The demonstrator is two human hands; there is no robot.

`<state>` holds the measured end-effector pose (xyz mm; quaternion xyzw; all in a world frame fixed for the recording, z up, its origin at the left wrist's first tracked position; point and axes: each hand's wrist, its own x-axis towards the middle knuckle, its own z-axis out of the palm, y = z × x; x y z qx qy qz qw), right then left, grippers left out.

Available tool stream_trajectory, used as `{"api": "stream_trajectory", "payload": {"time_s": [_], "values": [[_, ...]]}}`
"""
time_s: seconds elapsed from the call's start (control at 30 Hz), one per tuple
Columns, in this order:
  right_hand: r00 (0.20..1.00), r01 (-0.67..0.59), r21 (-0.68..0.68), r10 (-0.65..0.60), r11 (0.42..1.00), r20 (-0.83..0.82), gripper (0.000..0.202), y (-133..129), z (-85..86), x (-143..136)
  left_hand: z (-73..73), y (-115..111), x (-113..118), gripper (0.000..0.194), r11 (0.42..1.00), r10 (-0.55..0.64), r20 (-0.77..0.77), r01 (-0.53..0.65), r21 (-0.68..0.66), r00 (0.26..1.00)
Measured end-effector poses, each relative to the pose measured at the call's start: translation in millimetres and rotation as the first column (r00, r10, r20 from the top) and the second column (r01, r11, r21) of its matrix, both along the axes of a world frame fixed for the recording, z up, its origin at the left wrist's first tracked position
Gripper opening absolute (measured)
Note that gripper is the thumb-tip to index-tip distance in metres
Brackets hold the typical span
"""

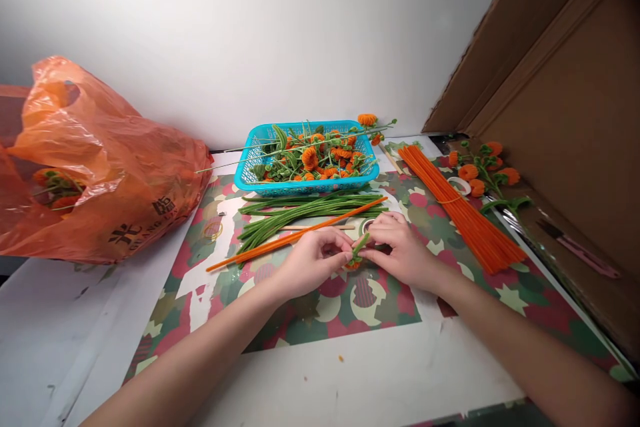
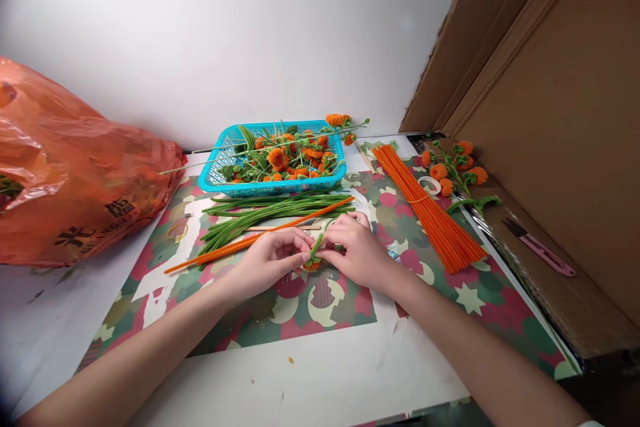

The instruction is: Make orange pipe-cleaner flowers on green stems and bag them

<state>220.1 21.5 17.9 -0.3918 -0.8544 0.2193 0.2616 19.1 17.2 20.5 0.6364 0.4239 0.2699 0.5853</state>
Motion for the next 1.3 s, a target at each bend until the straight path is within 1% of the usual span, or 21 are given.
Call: {"api": "stream_trajectory", "payload": {"time_s": [0.1, 0.2, 0.33, 0.5, 0.63, 0.77, 0.87, 1.03, 1.13, 1.2, 1.3], "values": [[0.999, -0.017, 0.038, 0.018, 0.999, -0.032, 0.014, -2, -2.8, 0, 0.3, 2, 0, 0.015, 0.991, -0.030, 0.084, 0.040, -0.124, 0.996], [0.997, -0.031, 0.070, 0.035, 0.997, -0.070, 0.015, -3, -7.3, -1, 1.8, 3, 0, 0.018, 0.978, -0.054, 0.133, 0.079, -0.191, 0.990], [0.992, -0.030, 0.102, 0.042, 0.994, -0.116, 0.013, -5, -12.8, -2, 2.7, 4, -1, 0.022, 0.972, -0.090, 0.143, 0.118, -0.203, 0.986], [0.989, -0.032, 0.140, 0.052, 0.990, -0.138, 0.012, -6, -14.7, -3, 1.7, 5, -3, 0.021, 0.971, -0.096, 0.120, 0.120, -0.206, 0.988], [0.987, -0.001, 0.185, 0.031, 0.983, -0.161, 0.013, -6, -15.2, -5, 1.2, 3, -1, 0.021, 0.963, -0.042, 0.137, 0.077, -0.258, 0.990], [0.985, 0.020, 0.188, 0.013, 0.982, -0.172, 0.013, -8, -17.0, -6, -1.0, 2, 3, 0.029, 0.950, 0.078, 0.206, -0.010, -0.313, 0.976], [0.984, 0.049, 0.179, -0.016, 0.983, -0.179, 0.014, -9, -18.2, -7, -3.5, 2, 5, 0.034, 0.937, 0.147, 0.212, -0.067, -0.344, 0.966], [0.982, 0.092, 0.122, -0.070, 0.988, -0.175, 0.012, -9, -16.7, -9, -7.2, 3, 4, 0.035, 0.918, 0.158, 0.186, -0.075, -0.390, 0.970], [0.989, 0.046, 0.070, -0.036, 0.996, -0.144, 0.013, -8, -14.4, -9, -7.9, 3, 4, 0.038, 0.917, 0.167, 0.213, -0.072, -0.393, 0.963], [0.990, 0.025, 0.064, -0.016, 0.998, -0.141, 0.016, -8, -13.3, -9, -7.2, 2, 4, 0.039, 0.917, 0.178, 0.226, -0.078, -0.390, 0.958], [0.986, 0.068, 0.062, -0.057, 0.996, -0.156, 0.014, -9, -13.2, -9, -5.6, 2, 5, 0.040, 0.914, 0.214, 0.234, -0.110, -0.391, 0.948]]}}
